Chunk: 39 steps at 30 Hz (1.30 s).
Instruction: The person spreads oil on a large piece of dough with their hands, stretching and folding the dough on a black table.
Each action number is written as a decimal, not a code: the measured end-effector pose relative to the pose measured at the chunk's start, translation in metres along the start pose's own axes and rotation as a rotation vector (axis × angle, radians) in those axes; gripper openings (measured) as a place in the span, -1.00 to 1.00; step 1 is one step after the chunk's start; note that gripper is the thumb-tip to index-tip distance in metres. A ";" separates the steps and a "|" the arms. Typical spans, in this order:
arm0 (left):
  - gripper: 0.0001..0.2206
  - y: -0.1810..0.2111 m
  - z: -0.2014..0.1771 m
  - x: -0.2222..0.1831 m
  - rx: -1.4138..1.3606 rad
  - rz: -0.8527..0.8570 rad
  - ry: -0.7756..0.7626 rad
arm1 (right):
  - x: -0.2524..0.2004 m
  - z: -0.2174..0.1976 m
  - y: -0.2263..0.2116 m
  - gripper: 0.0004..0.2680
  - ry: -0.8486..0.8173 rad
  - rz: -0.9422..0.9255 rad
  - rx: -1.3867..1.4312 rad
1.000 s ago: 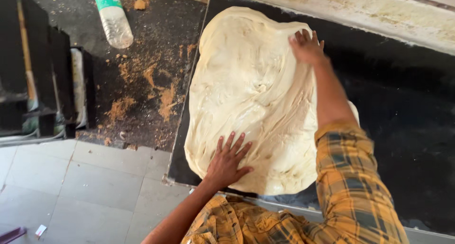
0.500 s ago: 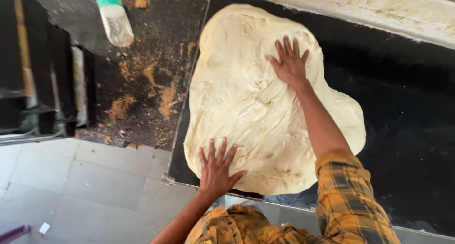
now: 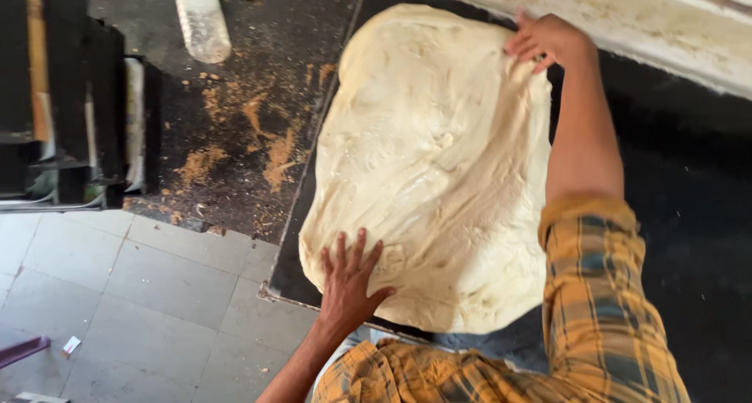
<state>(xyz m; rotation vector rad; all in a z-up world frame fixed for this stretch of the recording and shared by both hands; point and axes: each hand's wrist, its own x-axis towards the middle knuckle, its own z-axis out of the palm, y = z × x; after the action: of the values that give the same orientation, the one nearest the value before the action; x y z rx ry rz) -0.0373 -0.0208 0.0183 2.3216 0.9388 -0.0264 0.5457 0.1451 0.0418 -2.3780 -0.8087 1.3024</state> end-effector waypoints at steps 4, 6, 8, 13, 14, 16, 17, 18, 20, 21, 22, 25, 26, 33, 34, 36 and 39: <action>-0.42 -0.004 0.004 0.012 -0.051 -0.069 0.119 | 0.007 0.101 0.025 -0.58 0.553 -0.319 -0.621; -0.38 0.002 0.004 0.022 -0.038 -0.058 0.259 | 0.022 0.138 0.018 -0.52 0.613 -0.534 -0.689; -0.22 0.006 0.004 0.052 0.008 0.002 0.248 | 0.032 0.159 0.011 -0.44 0.556 -0.588 -0.704; -0.19 -0.005 -0.005 0.063 0.068 0.009 0.179 | 0.049 0.121 -0.022 -0.43 0.503 -0.419 -0.606; -0.20 -0.006 -0.004 0.055 0.084 0.000 0.184 | 0.052 0.128 -0.025 -0.42 0.472 -0.366 -0.621; -0.22 -0.010 -0.004 0.045 0.094 -0.031 0.165 | 0.060 0.116 -0.022 -0.43 0.461 -0.413 -0.578; -0.22 -0.010 -0.004 0.041 0.087 -0.052 0.142 | 0.066 0.107 -0.022 -0.44 0.468 -0.435 -0.549; -0.22 -0.007 -0.002 0.042 0.066 -0.066 0.123 | 0.075 0.089 -0.027 -0.43 0.409 -0.444 -0.534; -0.23 -0.010 0.001 0.043 0.070 -0.032 0.193 | 0.094 0.071 -0.044 -0.40 0.276 -0.464 -0.503; -0.24 -0.012 0.002 0.038 0.071 -0.022 0.226 | 0.093 0.077 -0.043 -0.43 0.316 -0.459 -0.594; -0.24 -0.013 0.002 0.040 0.060 -0.017 0.235 | 0.093 0.075 -0.054 -0.46 0.375 -0.468 -0.685; -0.23 -0.012 -0.001 0.043 0.035 -0.008 0.240 | 0.073 0.084 -0.077 -0.51 0.561 -0.469 -0.945; -0.24 -0.011 -0.001 0.042 0.031 -0.018 0.225 | 0.055 0.130 -0.065 -0.64 0.688 -0.766 -0.734; -0.24 -0.010 -0.001 0.040 0.028 -0.035 0.222 | 0.044 0.214 -0.133 -0.46 0.331 -0.520 -0.655; -0.24 -0.012 -0.001 0.039 0.026 -0.032 0.223 | 0.052 0.207 -0.142 -0.46 0.324 -0.504 -0.613; -0.23 -0.011 -0.002 0.038 0.018 -0.031 0.234 | 0.069 0.197 -0.159 -0.49 0.302 -0.479 -0.559; -0.22 -0.012 -0.001 0.038 0.008 -0.048 0.196 | 0.091 0.182 -0.169 -0.53 0.178 -0.487 -0.455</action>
<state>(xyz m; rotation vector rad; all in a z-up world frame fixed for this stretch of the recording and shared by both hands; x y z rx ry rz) -0.0166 0.0102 0.0036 2.3403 1.0917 0.1812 0.3762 0.3347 -0.0298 -2.3380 -1.6365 0.7578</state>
